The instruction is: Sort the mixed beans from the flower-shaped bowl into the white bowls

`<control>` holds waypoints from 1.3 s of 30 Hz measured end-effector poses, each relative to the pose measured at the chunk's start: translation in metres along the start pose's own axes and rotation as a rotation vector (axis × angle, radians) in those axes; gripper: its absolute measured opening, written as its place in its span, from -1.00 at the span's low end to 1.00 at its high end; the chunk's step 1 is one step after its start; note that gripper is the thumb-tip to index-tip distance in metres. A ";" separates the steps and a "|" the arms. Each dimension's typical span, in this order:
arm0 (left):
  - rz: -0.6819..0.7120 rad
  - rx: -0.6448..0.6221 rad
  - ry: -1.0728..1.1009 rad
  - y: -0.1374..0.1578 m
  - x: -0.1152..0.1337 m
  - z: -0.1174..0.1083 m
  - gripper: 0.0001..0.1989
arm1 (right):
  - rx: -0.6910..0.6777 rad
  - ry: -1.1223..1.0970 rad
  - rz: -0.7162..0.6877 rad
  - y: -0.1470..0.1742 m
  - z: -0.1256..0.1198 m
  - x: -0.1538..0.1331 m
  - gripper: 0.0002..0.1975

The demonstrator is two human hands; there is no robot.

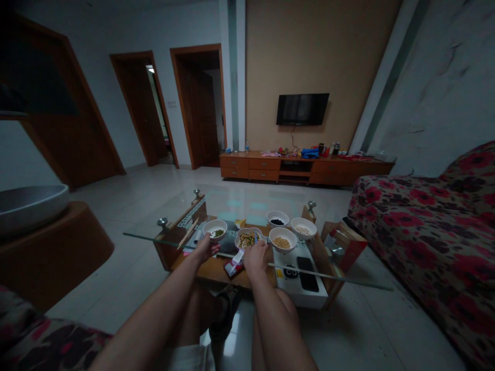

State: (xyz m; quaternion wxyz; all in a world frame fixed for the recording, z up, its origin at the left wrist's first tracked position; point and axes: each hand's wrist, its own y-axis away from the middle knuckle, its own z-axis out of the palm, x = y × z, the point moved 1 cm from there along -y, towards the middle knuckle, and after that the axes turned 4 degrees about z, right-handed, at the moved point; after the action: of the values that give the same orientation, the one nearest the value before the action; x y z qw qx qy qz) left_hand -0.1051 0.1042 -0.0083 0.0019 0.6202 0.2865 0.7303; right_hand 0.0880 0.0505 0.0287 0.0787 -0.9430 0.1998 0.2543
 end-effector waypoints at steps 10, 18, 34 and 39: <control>0.047 -0.013 0.061 -0.009 -0.001 -0.008 -0.67 | -0.063 -0.033 -0.085 -0.013 0.017 -0.004 -0.64; 0.046 -0.046 0.070 -0.016 -0.002 -0.011 -0.70 | -0.148 -0.035 -0.108 -0.032 0.016 0.013 -0.66; 0.165 -0.065 0.092 -0.001 0.011 -0.018 -0.78 | 0.359 -0.123 -0.216 -0.040 -0.026 0.031 -0.76; 0.238 -0.072 0.102 0.018 0.026 -0.010 -0.76 | 0.527 0.037 0.100 -0.052 -0.052 0.073 -0.55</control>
State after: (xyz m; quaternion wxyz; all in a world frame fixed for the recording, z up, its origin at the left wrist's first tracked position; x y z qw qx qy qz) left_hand -0.1139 0.0945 0.0217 -0.0769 0.6114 0.1842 0.7657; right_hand 0.1904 0.0606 0.0383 0.3053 -0.8834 0.3067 0.1795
